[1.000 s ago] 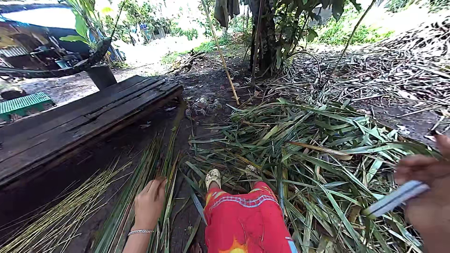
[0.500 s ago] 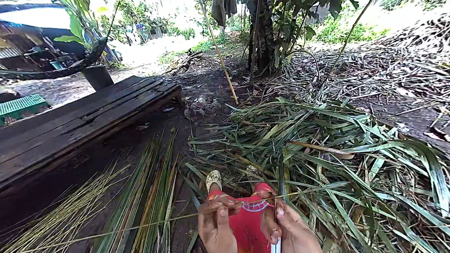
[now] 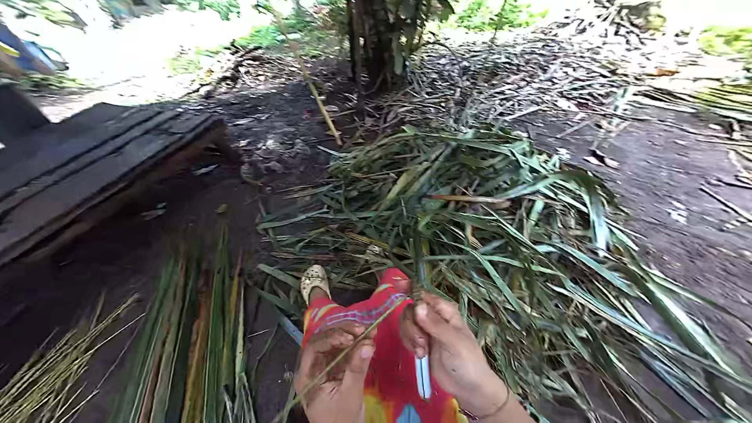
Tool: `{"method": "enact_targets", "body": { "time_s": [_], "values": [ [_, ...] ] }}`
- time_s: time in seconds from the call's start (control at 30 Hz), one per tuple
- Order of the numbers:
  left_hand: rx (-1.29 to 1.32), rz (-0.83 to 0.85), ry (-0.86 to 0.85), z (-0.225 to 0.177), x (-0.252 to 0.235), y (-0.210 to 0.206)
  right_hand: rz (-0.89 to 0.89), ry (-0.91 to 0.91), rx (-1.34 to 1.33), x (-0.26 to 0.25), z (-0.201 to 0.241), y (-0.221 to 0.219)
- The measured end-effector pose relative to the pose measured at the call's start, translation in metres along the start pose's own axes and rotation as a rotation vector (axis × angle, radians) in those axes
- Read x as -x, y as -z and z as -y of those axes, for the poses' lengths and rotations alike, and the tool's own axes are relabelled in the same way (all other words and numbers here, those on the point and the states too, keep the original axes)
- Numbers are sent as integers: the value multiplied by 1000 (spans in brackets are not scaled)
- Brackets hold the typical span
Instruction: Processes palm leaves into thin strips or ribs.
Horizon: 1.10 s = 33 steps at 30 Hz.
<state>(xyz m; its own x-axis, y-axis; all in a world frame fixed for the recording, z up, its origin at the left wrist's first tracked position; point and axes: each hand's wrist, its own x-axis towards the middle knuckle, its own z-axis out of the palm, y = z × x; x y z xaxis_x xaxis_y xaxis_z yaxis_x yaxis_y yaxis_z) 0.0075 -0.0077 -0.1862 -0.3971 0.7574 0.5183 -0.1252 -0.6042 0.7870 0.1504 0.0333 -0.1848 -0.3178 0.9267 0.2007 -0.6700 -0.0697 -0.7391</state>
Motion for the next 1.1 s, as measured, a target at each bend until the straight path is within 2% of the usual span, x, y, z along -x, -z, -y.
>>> {"method": "enact_targets", "body": {
  "time_s": [0.2, 0.27, 0.37, 0.4, 0.43, 0.47, 0.63, 0.7, 0.77, 0.87, 1.03, 1.1],
  "values": [
    [7, -3, 61, 1, 2, -14, 89, -32, 118, 5, 14, 16],
    [31, -18, 57, 1, 2, -12, -47, 36, 176, 0, 27, 37],
    [-10, -57, 10, 1, -1, 2, -451, 190, 144, -18, 61, 87],
    [-21, -69, -10, 2, -2, 6, -540, 199, 116, -21, 70, 96],
    [-25, -72, -24, 5, -3, 6, -556, 174, 93, -21, 74, 96],
    [-24, -67, -35, 9, -3, 4, -489, 121, 99, -17, 72, 90],
    [22, 9, -69, 16, 4, -17, 160, -262, 134, 14, 43, 31],
    [34, 59, -97, 14, 8, -20, 287, -305, 93, 16, 36, 20],
    [16, 95, -146, 13, 9, -18, 325, -289, 44, 14, 32, 18],
    [-76, 147, -251, 12, 9, -8, 217, -171, 99, 5, 38, 29],
    [-66, 99, -262, 9, 7, 3, -295, 106, 58, -25, 75, 84],
    [-65, 99, -258, 14, 5, 2, -213, 54, 80, -18, 74, 76]
  ]
}}
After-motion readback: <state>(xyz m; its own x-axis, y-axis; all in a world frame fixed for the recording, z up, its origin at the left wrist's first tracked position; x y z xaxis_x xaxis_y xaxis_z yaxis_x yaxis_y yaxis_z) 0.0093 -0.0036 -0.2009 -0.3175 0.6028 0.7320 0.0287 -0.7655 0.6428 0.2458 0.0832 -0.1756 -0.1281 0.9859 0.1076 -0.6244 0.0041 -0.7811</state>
